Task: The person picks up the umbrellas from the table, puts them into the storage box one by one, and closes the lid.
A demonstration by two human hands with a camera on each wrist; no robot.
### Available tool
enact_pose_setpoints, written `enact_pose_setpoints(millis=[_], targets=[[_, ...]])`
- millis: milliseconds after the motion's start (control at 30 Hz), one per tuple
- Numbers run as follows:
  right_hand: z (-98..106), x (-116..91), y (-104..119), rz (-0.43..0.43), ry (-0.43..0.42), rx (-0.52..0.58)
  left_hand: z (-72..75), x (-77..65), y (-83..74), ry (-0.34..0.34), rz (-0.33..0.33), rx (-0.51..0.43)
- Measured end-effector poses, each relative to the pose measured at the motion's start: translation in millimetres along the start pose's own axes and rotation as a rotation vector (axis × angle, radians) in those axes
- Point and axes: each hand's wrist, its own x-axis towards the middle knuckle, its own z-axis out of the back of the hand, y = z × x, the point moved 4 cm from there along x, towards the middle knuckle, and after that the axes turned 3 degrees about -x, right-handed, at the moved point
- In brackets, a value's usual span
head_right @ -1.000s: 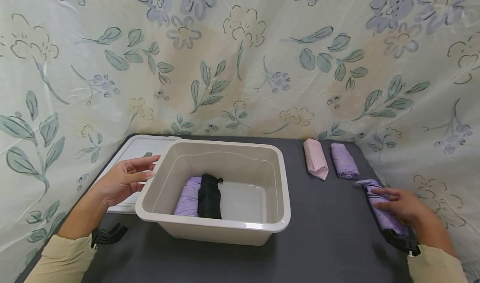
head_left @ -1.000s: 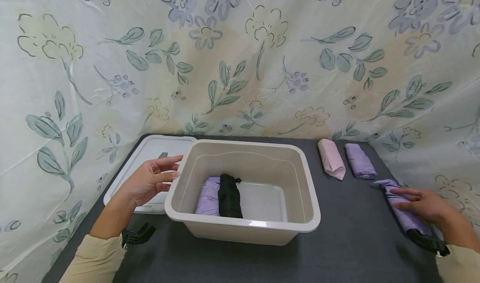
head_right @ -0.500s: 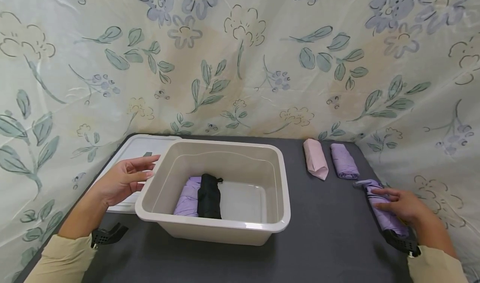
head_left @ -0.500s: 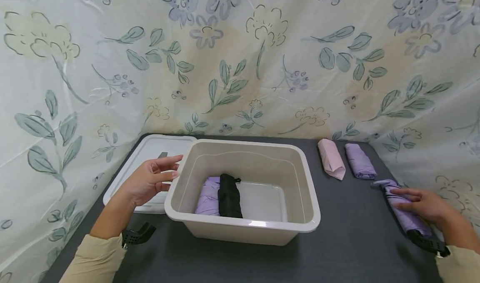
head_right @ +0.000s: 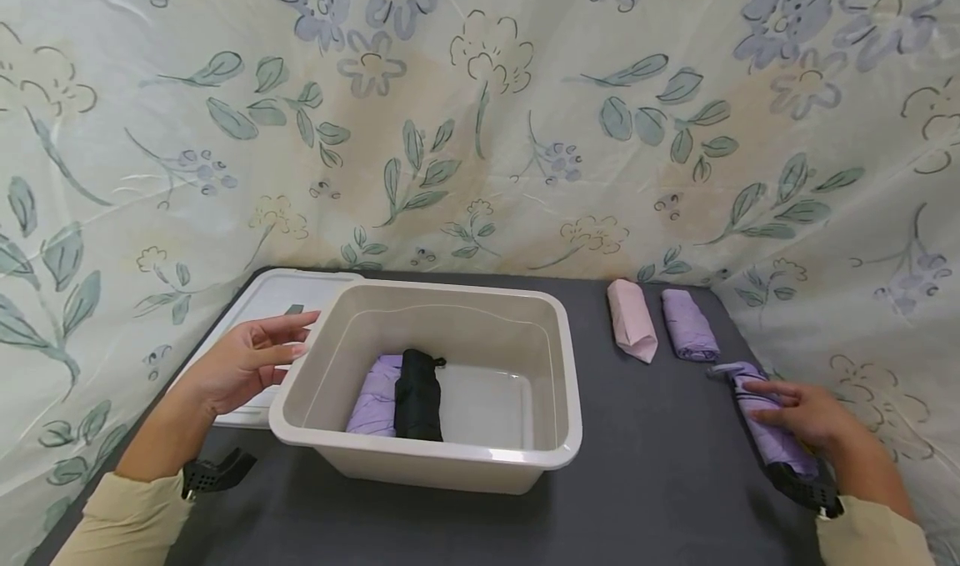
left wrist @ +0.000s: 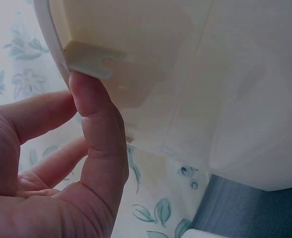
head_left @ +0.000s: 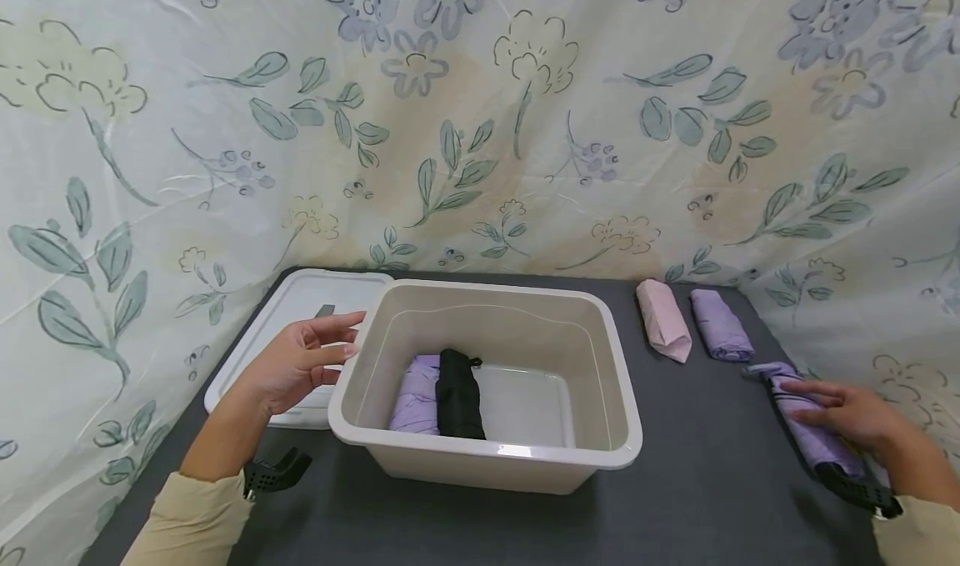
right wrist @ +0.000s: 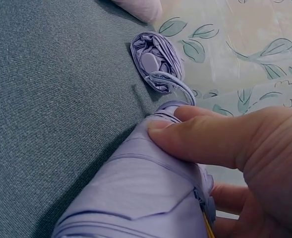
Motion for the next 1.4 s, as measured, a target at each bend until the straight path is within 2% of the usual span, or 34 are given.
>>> enact_pose_setpoints(millis=[233,767,1000,1267,1400], targets=[[-1,2,-1,0.016,-0.026,-0.058,-0.5,-0.7,0.8,-0.006,-0.001,0.015],[-6,-5,17,0.079,-0.078,-0.166,-0.9,-1.6,-1.8,-0.012,0.000,0.018],[-3,-8,22,0.103,-0.088,-0.135,-1.1,-0.6,0.4,-0.009,-0.004,-0.029],[-11,-12,26,0.116,-0.126,-0.118,0.4,0.5,-2.1,-0.029,0.015,0.008],[-23,-17,32,0.132,-0.148,-0.013,0.3,0.3,-3.2,-0.028,0.018,0.004]])
